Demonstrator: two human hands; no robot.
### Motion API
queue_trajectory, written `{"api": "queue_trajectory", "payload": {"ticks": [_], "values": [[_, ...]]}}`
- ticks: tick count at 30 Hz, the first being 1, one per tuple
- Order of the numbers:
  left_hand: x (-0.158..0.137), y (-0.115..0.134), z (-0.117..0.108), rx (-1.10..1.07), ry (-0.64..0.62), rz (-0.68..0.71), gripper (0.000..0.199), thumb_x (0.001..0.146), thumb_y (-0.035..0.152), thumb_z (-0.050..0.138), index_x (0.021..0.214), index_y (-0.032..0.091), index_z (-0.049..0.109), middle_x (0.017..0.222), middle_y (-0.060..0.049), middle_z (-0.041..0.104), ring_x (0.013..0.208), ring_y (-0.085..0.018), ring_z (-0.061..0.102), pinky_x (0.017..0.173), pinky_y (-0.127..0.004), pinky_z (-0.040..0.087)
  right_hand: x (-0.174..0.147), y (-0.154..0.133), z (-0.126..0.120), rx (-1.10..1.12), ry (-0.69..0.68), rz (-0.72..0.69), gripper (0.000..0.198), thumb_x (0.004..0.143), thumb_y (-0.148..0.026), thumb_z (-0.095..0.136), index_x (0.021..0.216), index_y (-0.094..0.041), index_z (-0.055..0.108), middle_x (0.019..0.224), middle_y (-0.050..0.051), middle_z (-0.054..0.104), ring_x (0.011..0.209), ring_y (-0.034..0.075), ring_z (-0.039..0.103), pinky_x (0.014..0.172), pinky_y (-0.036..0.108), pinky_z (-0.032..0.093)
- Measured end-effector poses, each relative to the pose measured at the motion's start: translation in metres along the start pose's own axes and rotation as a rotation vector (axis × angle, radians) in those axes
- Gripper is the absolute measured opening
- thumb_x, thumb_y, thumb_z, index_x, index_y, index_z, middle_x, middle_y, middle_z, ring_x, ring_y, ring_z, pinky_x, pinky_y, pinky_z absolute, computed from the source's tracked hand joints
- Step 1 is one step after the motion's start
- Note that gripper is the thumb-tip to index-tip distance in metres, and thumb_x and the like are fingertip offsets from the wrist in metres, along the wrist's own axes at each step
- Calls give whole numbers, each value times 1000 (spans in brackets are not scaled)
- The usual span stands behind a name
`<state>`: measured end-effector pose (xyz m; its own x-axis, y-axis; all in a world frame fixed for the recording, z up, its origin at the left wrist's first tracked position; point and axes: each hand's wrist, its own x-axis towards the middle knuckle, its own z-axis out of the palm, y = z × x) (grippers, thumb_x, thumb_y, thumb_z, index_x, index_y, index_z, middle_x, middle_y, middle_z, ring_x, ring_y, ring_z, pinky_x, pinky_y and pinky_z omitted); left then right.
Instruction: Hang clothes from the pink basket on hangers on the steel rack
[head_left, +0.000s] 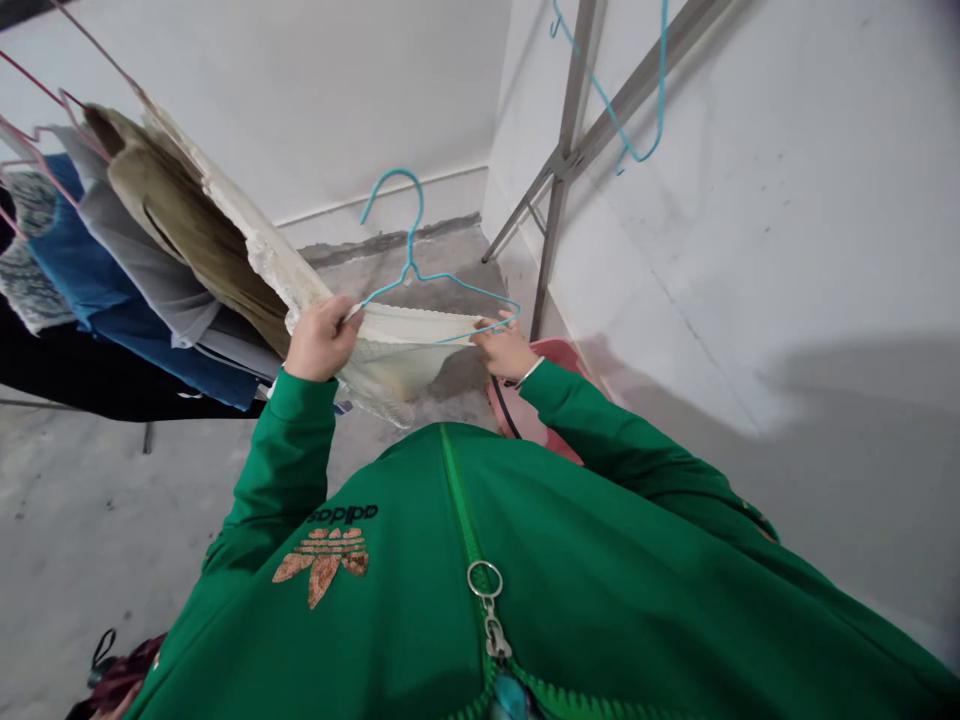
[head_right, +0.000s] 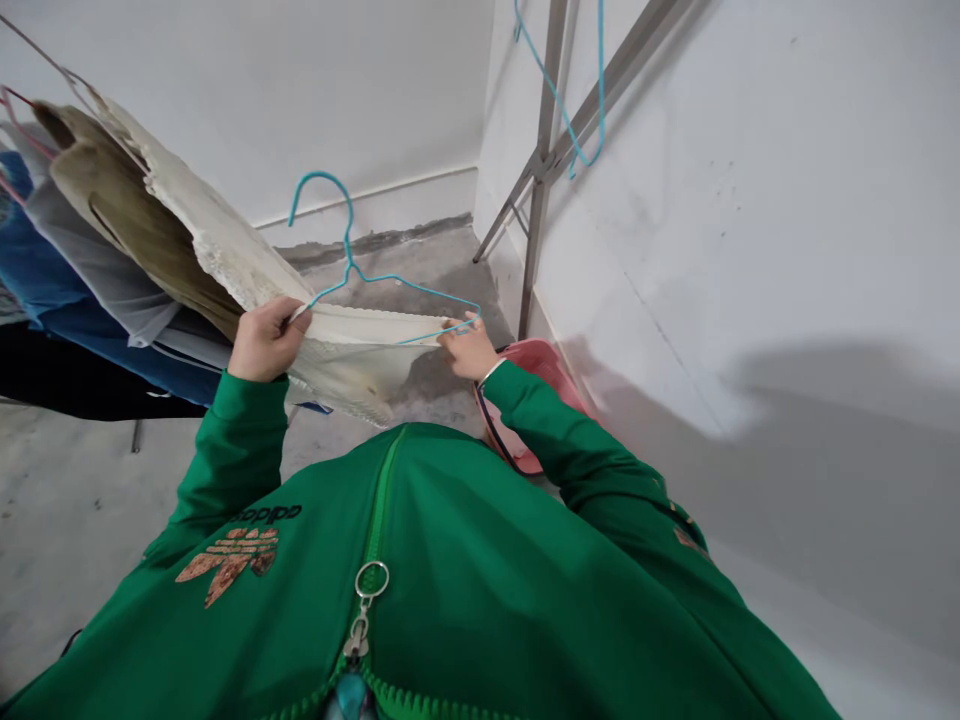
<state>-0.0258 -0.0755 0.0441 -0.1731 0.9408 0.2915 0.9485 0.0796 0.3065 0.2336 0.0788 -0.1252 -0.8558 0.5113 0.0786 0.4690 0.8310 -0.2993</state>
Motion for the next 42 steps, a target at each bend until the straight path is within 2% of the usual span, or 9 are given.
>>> {"api": "queue_trajectory", "payload": {"ticks": [3,9,11,14,20,25,32,38,42], "values": [[-8,-13,2,63,12,-51,29,90,38,47,90,18,67,80,-5,64,75,-17,57,65,-27,41,-10,22,-7,78,82,48,21,85,-26,54,99,-18,68,114,11,67,119,27,51,110,53,16],[-18,-9,22,304,-5,-92,28,91,38,47,90,20,69,87,-8,64,80,-22,60,58,-28,31,-24,32,-29,276,297,28,30,88,-44,51,81,-18,64,93,12,69,99,24,58,95,44,42],[-17,-7,25,309,20,-104,29,92,38,45,93,20,69,87,-9,64,79,-22,59,58,-28,29,-33,24,-41,393,336,-75,33,89,-48,50,85,-19,64,92,11,68,98,24,59,92,42,46],[-13,-7,25,257,94,-118,30,93,40,45,95,20,68,86,-9,62,79,-21,58,60,-29,31,-46,13,-61,492,397,-120,39,90,-51,49,108,-20,63,112,11,65,111,22,58,99,41,46],[-3,-6,16,203,196,-36,34,94,43,43,91,19,67,81,-7,60,77,-20,58,63,-28,34,-30,22,-78,328,424,-20,59,93,-56,41,134,-15,51,136,15,54,127,24,50,109,42,40],[5,-1,12,172,203,54,32,94,41,45,93,19,68,81,-6,62,75,-17,58,63,-26,36,2,26,-82,115,299,-95,49,97,-49,33,107,-14,66,105,16,69,104,26,60,94,41,47],[13,-6,18,61,279,147,39,96,43,39,91,16,68,78,-5,61,71,-15,58,62,-25,38,14,7,-101,162,542,-260,40,98,-45,35,92,-18,65,85,11,69,81,20,64,75,33,51],[18,-24,23,-125,150,159,53,92,60,39,98,15,66,79,-5,61,72,-16,56,64,-25,42,-5,13,-137,245,682,-74,39,94,-49,43,87,-18,66,78,6,69,71,16,64,66,27,49],[18,-39,25,-265,48,240,54,92,60,38,86,15,66,72,-4,57,68,-15,54,63,-25,43,-28,21,-164,250,698,25,29,89,-44,52,83,-20,66,73,3,66,67,15,60,63,26,47]]}}
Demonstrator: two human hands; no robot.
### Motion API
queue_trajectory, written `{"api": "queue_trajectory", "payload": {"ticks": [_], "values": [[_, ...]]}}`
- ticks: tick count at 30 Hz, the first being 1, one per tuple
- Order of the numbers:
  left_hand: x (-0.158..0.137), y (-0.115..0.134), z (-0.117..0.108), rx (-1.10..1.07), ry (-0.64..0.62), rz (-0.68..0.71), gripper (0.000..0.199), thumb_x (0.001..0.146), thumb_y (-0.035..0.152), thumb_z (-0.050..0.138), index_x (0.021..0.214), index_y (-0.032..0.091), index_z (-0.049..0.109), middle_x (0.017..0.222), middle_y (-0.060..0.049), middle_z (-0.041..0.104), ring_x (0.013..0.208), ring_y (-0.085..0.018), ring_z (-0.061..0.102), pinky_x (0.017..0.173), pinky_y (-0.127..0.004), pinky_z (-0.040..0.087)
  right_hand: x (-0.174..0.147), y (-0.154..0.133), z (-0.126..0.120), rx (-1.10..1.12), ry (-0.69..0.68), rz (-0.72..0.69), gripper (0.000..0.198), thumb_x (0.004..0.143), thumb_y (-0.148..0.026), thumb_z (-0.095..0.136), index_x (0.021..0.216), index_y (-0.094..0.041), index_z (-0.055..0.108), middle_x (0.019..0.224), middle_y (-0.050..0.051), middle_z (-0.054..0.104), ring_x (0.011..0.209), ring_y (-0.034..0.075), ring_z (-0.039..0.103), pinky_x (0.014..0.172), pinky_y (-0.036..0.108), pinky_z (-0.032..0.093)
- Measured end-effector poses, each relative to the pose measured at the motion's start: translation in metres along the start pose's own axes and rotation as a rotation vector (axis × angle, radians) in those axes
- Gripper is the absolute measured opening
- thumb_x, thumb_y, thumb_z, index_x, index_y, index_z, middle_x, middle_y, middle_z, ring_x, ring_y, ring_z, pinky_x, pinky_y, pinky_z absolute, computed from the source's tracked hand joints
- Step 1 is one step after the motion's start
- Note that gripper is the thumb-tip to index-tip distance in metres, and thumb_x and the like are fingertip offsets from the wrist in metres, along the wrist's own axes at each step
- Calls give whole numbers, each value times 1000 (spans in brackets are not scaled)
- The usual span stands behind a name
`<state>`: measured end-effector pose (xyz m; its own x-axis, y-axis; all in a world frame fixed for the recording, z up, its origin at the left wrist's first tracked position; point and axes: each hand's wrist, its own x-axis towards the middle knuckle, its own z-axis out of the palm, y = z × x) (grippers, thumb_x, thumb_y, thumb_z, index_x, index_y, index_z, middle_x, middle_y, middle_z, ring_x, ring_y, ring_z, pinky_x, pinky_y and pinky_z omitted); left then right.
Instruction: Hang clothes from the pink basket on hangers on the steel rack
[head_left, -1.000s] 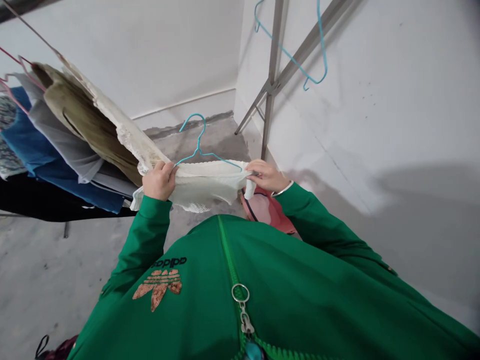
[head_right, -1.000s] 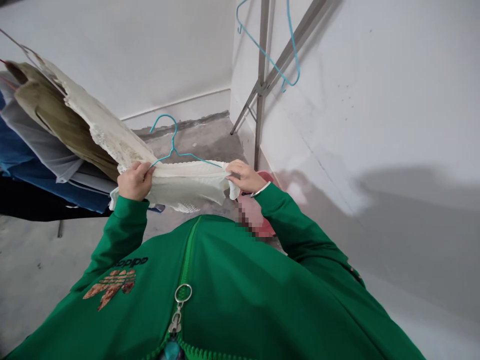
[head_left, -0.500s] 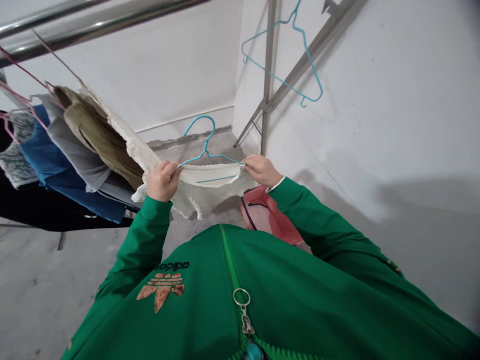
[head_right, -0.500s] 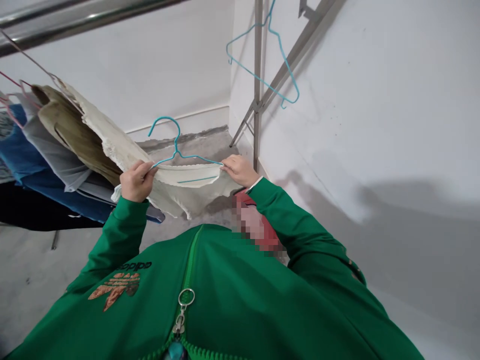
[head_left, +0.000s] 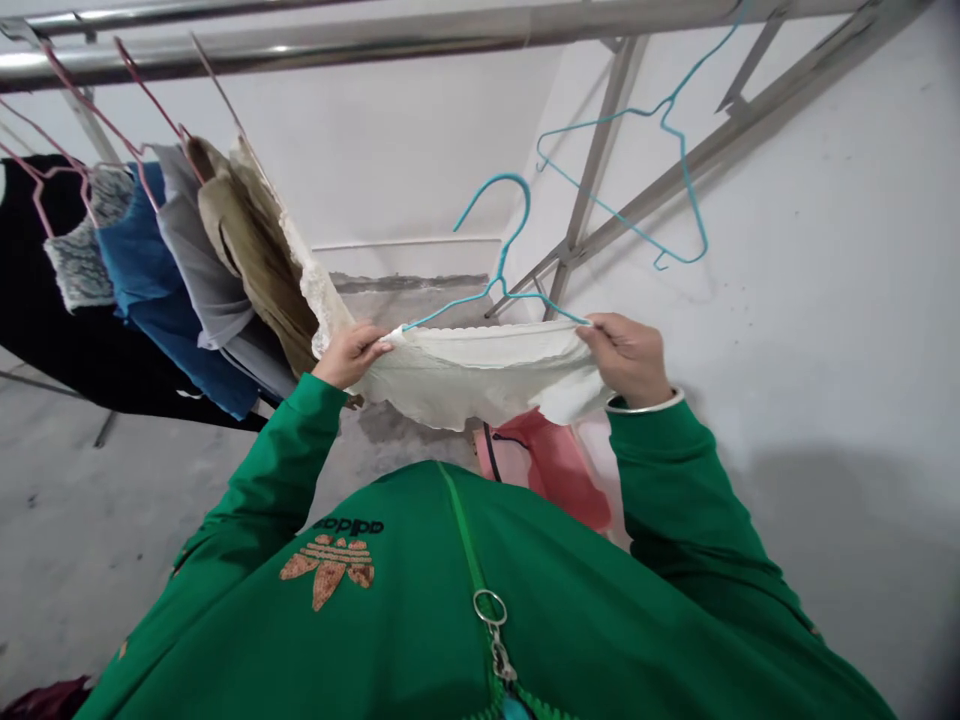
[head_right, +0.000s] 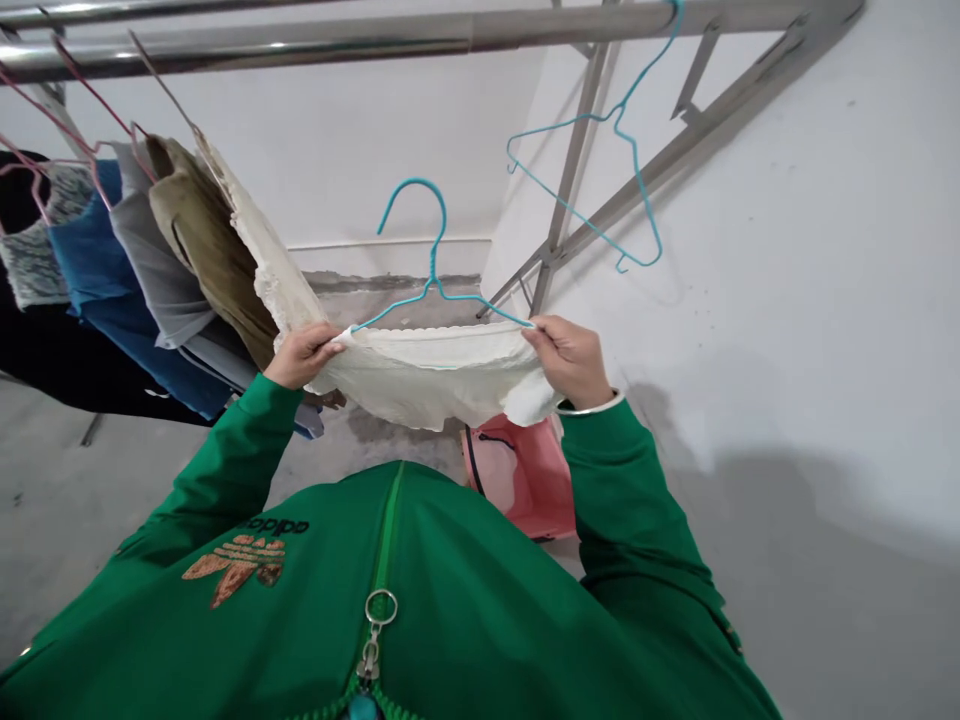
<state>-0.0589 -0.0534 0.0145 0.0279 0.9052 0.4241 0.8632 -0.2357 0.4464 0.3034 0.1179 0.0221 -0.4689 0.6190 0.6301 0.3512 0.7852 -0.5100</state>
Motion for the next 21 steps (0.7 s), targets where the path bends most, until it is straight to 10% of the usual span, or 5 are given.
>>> {"api": "queue_trajectory", "payload": {"ticks": [12,21], "values": [[30,27,16,4,56,-17,33,94,40,40,78,17,58,71,-2,54,69,-14,53,65,-26,43,-6,-7,-15,18,-37,82,28,89,-42,52,84,-18,67,74,4,65,69,15,60,66,27,49],[53,33,-7,51,256,15,32,94,42,42,77,18,57,68,-1,53,68,-14,53,64,-29,42,-10,38,-44,163,-367,201,52,79,-58,60,108,-15,69,105,9,69,100,22,63,95,38,49]]}}
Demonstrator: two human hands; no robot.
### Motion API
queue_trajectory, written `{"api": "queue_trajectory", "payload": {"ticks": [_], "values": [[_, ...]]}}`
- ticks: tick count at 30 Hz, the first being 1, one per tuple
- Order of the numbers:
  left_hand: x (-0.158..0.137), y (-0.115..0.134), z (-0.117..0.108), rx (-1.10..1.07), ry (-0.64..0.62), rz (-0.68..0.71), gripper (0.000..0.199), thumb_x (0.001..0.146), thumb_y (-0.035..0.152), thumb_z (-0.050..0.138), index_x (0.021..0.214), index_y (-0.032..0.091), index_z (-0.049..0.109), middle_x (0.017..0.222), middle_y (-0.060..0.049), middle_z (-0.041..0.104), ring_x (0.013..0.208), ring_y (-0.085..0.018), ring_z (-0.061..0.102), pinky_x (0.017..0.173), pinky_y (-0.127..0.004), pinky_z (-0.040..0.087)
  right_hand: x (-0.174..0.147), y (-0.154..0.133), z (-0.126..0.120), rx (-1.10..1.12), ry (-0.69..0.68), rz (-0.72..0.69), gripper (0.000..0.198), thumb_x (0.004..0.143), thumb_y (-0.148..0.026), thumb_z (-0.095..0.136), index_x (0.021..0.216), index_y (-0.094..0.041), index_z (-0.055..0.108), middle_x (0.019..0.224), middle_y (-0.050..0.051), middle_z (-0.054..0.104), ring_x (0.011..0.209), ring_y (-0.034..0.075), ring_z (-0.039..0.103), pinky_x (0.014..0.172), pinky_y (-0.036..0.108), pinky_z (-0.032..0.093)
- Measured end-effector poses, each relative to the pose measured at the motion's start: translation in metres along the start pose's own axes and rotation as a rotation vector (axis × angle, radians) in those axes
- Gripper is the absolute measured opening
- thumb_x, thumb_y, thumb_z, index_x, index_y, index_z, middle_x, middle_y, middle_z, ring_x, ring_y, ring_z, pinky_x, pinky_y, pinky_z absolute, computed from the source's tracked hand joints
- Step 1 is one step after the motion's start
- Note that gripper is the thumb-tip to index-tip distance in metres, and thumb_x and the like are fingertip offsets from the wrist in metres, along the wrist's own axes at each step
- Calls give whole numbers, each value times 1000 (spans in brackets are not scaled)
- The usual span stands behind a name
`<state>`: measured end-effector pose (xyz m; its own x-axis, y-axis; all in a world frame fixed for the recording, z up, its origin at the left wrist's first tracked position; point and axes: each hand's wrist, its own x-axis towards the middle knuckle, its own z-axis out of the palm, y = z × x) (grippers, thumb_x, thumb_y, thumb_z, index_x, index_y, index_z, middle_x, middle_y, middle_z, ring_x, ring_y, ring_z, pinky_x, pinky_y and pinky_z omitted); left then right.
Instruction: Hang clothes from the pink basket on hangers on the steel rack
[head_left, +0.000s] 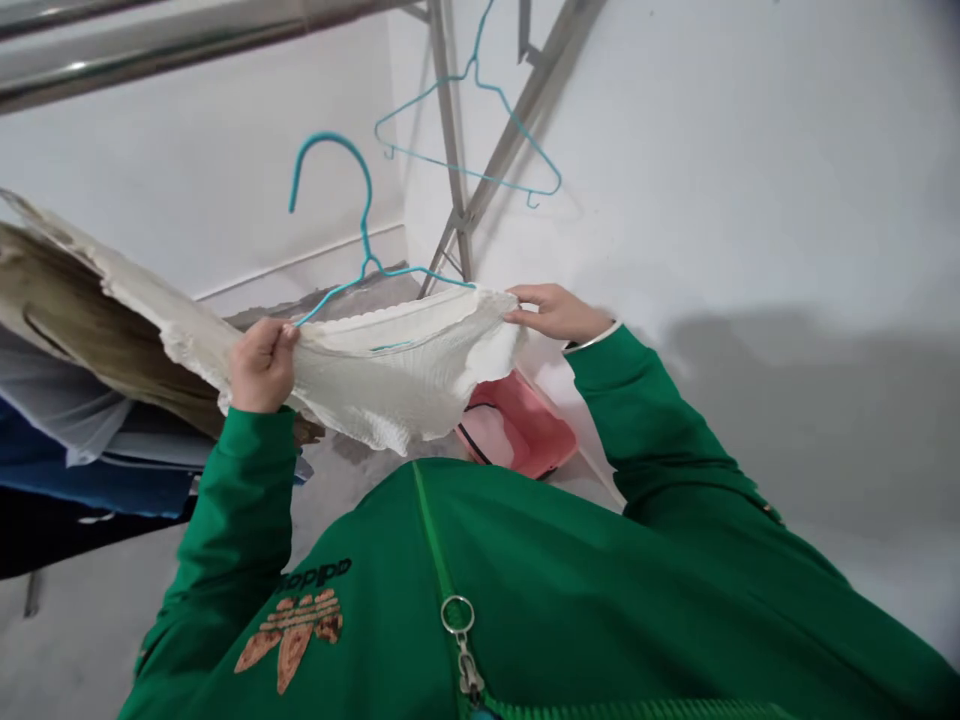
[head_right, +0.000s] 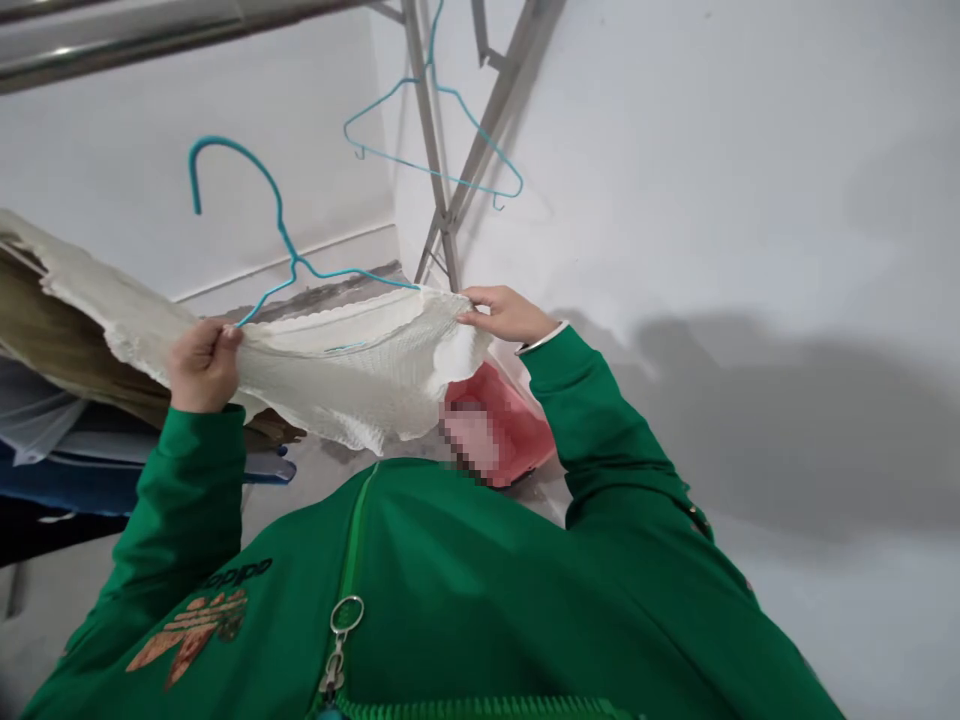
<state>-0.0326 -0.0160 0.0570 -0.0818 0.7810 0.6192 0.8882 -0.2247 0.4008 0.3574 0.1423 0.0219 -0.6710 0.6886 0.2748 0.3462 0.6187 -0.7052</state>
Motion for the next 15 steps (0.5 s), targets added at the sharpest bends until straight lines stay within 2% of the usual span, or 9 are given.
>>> {"api": "queue_trajectory", "payload": {"ticks": [2,5,8,9,11,15], "values": [[3,-1,-3,18,-2,26,30,95,40,42,80,19,58,70,-1,54,71,-14,55,65,-29,43,-3,0,-1,6,-8,8,51,82,-57,57,109,-15,69,106,9,70,102,23,63,96,39,48],[3,1,1,29,-25,93,31,94,39,42,79,18,59,70,-2,57,68,-15,55,63,-29,44,-3,-14,1,-2,20,-60,51,82,-56,56,111,-16,67,115,11,67,107,23,61,99,38,46],[2,1,14,40,-66,139,33,94,39,40,79,18,59,69,-3,58,67,-15,56,63,-28,45,-7,-31,8,18,-93,-50,50,81,-61,55,86,-14,70,93,11,70,89,22,63,87,35,50],[2,1,20,45,-95,143,34,95,38,39,78,18,59,69,-3,58,67,-15,56,64,-27,45,-11,-35,11,55,-151,-6,51,79,-63,56,80,-14,69,85,10,69,82,21,63,82,34,50],[-1,-1,29,81,-150,126,33,95,36,38,79,18,61,71,-4,59,70,-17,56,67,-28,46,-19,-40,19,208,-238,138,53,75,-66,60,80,-14,70,82,9,70,77,21,63,73,32,51],[-23,2,41,219,-71,53,30,94,33,44,109,15,62,106,-14,62,98,-24,57,85,-39,48,-30,-44,31,587,-200,427,50,66,-64,69,80,-17,70,74,6,69,69,21,64,62,31,50]]}}
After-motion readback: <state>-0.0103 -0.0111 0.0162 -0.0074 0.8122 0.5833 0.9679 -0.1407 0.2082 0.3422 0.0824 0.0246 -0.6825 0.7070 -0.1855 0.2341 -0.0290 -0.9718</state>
